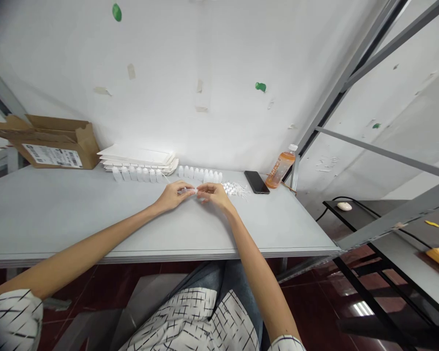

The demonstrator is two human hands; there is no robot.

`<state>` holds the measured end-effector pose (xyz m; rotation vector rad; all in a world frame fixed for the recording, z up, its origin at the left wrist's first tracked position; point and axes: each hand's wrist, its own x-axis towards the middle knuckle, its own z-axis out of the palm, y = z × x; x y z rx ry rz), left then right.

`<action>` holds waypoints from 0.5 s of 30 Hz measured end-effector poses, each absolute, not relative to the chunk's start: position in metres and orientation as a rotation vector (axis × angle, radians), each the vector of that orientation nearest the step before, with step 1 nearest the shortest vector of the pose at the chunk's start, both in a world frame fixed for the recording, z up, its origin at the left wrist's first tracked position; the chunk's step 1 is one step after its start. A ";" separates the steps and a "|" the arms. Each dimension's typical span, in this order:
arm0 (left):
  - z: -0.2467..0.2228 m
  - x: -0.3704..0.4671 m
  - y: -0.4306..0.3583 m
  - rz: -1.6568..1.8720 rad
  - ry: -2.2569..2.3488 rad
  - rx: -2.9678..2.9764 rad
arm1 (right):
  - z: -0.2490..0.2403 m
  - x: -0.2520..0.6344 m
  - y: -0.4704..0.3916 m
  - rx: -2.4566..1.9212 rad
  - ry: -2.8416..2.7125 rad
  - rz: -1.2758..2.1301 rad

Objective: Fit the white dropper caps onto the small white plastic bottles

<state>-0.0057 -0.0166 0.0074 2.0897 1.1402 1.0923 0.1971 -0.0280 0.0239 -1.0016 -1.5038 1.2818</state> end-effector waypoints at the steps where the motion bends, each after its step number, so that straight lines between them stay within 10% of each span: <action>1: 0.007 -0.006 -0.016 1.090 1.140 2.083 | 0.023 0.197 -0.027 -0.995 -1.511 1.283; 15: -0.003 -0.008 -0.008 0.965 1.049 2.110 | 0.016 0.198 -0.024 -0.977 -1.475 1.266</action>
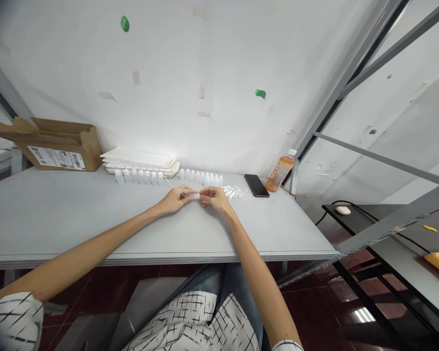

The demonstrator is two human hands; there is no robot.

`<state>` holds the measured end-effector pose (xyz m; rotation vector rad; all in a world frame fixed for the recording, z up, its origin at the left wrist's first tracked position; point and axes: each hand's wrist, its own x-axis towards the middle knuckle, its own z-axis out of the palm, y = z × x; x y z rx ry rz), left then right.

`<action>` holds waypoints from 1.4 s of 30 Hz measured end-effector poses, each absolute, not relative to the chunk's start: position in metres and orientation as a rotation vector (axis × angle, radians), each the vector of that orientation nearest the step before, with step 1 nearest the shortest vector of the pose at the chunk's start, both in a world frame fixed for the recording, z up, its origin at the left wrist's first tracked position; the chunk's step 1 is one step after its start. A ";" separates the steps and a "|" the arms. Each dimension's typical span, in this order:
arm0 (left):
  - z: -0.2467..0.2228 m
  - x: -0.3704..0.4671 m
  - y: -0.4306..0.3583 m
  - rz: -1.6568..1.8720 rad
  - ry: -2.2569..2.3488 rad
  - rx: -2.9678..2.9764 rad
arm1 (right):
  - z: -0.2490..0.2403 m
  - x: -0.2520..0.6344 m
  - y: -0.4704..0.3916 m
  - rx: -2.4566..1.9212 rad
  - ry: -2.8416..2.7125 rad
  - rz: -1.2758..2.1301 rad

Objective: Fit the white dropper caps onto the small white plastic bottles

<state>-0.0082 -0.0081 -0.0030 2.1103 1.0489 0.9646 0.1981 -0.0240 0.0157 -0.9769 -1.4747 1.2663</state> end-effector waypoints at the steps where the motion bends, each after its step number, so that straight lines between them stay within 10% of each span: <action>1: -0.003 -0.008 -0.008 0.974 1.042 2.102 | 0.016 0.198 -0.024 -0.975 -1.475 1.268; 42: 0.002 -0.003 -0.024 1.618 0.604 2.640 | 0.027 0.196 -0.033 -0.911 -1.440 1.349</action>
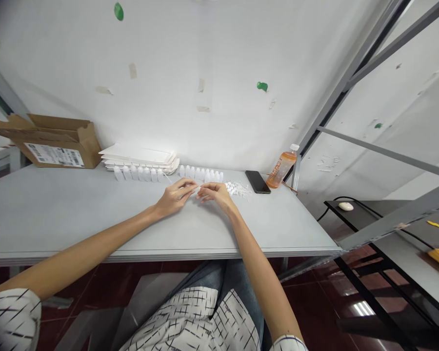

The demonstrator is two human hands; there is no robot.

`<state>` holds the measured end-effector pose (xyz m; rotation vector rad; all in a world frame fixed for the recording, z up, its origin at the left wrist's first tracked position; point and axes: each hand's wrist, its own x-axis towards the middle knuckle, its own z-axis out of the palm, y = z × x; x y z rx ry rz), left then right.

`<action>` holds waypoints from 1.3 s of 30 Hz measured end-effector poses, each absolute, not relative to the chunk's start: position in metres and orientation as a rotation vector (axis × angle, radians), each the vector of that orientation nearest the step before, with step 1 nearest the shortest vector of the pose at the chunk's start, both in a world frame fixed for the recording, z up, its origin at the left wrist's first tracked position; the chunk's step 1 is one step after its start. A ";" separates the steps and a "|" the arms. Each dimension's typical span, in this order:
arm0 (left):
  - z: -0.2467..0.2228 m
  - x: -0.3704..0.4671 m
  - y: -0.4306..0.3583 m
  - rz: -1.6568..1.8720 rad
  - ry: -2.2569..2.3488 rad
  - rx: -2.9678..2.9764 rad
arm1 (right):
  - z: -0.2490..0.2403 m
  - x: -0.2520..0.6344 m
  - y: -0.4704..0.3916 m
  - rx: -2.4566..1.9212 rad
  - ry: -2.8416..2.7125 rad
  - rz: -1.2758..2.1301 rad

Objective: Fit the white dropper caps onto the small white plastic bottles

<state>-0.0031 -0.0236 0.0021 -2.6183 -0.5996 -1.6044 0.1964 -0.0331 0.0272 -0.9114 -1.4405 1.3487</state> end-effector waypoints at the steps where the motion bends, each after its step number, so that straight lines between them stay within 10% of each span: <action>1: 0.003 -0.003 -0.024 -1.616 -0.605 -2.621 | 0.027 0.197 -0.033 -0.920 -1.449 1.351; 13: 0.004 -0.002 -0.016 -1.832 -1.389 -2.993 | 0.025 0.196 -0.029 -0.939 -1.497 1.053; 39: 0.009 -0.011 -0.018 -1.769 -1.193 -2.988 | 0.029 0.199 -0.037 -0.892 -1.523 1.294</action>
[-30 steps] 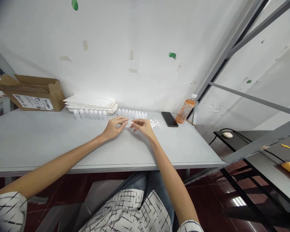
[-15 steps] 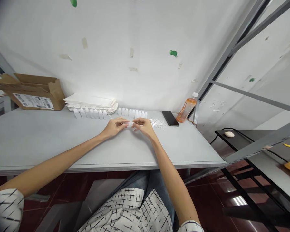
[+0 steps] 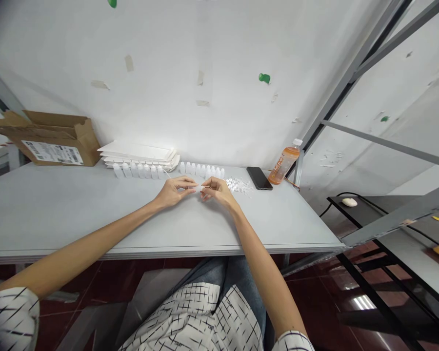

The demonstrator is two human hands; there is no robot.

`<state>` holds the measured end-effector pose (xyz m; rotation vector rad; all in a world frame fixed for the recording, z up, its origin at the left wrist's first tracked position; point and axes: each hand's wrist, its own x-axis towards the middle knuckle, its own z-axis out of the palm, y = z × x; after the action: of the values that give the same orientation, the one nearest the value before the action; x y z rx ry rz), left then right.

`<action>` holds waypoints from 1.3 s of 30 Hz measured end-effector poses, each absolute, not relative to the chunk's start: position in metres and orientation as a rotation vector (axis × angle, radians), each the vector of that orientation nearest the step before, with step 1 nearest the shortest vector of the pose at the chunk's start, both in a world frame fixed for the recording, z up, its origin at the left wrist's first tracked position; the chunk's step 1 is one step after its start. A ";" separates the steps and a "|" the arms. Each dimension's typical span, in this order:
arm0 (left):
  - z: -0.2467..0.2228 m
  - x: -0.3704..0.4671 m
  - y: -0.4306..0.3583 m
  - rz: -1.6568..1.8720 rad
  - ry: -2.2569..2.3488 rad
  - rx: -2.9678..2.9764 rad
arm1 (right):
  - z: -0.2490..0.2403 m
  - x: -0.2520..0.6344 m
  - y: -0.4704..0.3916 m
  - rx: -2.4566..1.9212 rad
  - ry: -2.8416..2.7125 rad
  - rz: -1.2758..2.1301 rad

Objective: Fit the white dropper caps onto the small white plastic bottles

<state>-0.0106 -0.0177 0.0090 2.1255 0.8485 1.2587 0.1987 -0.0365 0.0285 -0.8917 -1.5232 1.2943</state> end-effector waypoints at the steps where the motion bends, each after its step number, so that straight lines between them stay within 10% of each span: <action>1: 0.009 -0.010 -0.018 1.268 0.845 2.135 | 0.029 0.199 -0.037 -0.889 -1.518 1.302; 20: 0.002 -0.005 -0.027 1.386 0.718 2.567 | 0.023 0.201 -0.033 -0.882 -1.439 1.335; 39: 0.011 -0.004 -0.020 1.103 0.854 1.784 | 0.031 0.201 -0.035 -0.918 -1.468 1.298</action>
<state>-0.0042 -0.0201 0.0107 1.7838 0.8542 1.1028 0.2007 -0.0354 0.0315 -0.9180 -1.4681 1.2980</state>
